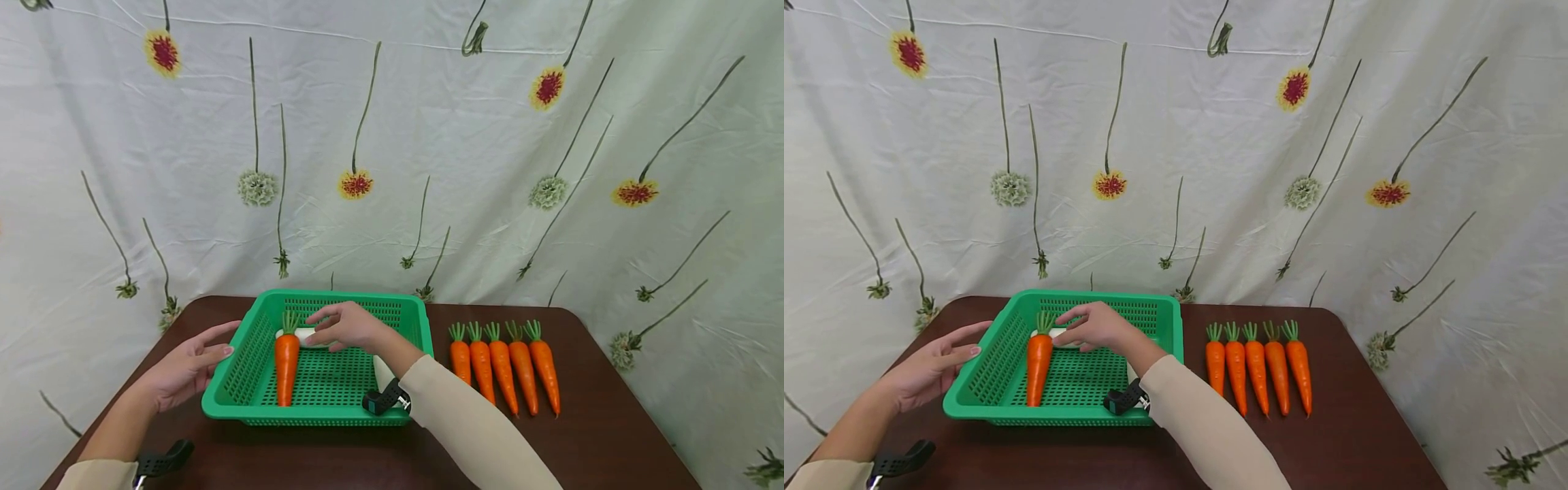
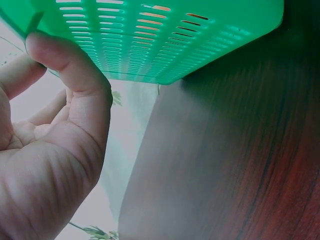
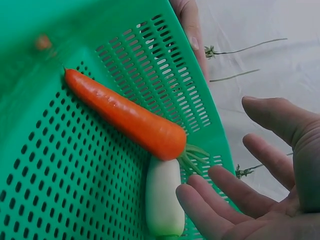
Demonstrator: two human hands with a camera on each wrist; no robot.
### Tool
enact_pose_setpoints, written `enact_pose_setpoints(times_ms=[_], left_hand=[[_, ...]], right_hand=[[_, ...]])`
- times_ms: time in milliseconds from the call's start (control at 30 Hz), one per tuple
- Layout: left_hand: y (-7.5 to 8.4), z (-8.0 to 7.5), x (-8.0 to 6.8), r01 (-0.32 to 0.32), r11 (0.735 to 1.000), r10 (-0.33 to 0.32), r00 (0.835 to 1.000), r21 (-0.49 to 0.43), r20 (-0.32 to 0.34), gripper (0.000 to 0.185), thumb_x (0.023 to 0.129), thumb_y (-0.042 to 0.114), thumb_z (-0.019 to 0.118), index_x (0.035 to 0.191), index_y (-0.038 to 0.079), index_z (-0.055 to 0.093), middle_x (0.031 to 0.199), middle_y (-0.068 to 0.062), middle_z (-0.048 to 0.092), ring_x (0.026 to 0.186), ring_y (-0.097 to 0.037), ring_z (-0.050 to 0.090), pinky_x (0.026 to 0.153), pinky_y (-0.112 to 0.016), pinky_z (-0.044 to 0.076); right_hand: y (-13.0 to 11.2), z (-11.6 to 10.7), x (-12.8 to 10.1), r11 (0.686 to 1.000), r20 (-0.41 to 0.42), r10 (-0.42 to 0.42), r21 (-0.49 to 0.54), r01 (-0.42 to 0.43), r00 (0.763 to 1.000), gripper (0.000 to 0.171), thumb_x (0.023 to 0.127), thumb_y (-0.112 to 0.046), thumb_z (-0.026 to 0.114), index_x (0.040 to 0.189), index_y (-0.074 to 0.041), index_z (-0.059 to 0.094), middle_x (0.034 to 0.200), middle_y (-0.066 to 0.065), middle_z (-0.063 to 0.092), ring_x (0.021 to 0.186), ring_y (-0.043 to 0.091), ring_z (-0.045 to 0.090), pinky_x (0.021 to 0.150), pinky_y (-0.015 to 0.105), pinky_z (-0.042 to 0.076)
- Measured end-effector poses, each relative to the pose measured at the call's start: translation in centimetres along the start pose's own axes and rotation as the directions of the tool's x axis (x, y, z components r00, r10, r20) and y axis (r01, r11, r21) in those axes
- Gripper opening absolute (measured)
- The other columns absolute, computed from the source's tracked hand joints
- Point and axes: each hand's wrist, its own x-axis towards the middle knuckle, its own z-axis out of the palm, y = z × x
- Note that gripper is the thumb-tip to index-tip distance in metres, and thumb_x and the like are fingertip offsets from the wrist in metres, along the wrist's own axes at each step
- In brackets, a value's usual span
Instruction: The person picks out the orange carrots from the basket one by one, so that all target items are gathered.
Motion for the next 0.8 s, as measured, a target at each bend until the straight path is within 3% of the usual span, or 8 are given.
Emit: enact_pose_setpoints(times_ms=[267,433,800], left_hand=[[0.1,0.1,0.0,0.005,1.000,-0.005,1.000,0.003,0.004,0.062,0.103,0.008,0.034,0.151,0.014,-0.004,0.125,-0.012,0.062,0.107,-0.034,0.063,0.088,-0.056,0.048],[0.1,0.2,-0.1,0.002,1.000,-0.002,1.000,0.006,0.004,0.062,0.103,0.008,0.034,0.151,0.014,-0.004,0.124,-0.012,0.062,0.106,-0.033,0.064,0.088,-0.056,0.048],[0.1,0.1,0.0,0.006,1.000,-0.006,1.000,-0.015,0.015,0.062,0.103,0.008,0.034,0.151,0.014,-0.004,0.125,-0.011,0.062,0.108,-0.032,0.063,0.089,-0.055,0.049]], right_hand=[[-0.1,1.1,1.3,1.000,-0.023,0.015,-0.006,-0.015,1.000,0.030,0.077,-0.018,0.078,0.106,-0.023,0.070,0.111,0.006,0.066,0.106,0.033,0.063,0.088,0.051,0.053],[-0.2,1.8,2.3,0.999,-0.070,0.019,-0.046,-0.022,0.997,0.032,0.076,-0.018,0.079,0.108,-0.018,0.070,0.113,0.008,0.065,0.101,0.032,0.064,0.083,0.048,0.056],[-0.7,2.6,3.8,0.993,-0.116,0.069,-0.086,-0.079,0.991,0.034,0.076,-0.015,0.079,0.108,-0.018,0.071,0.098,0.000,0.066,0.096,0.032,0.064,0.084,0.050,0.055]])
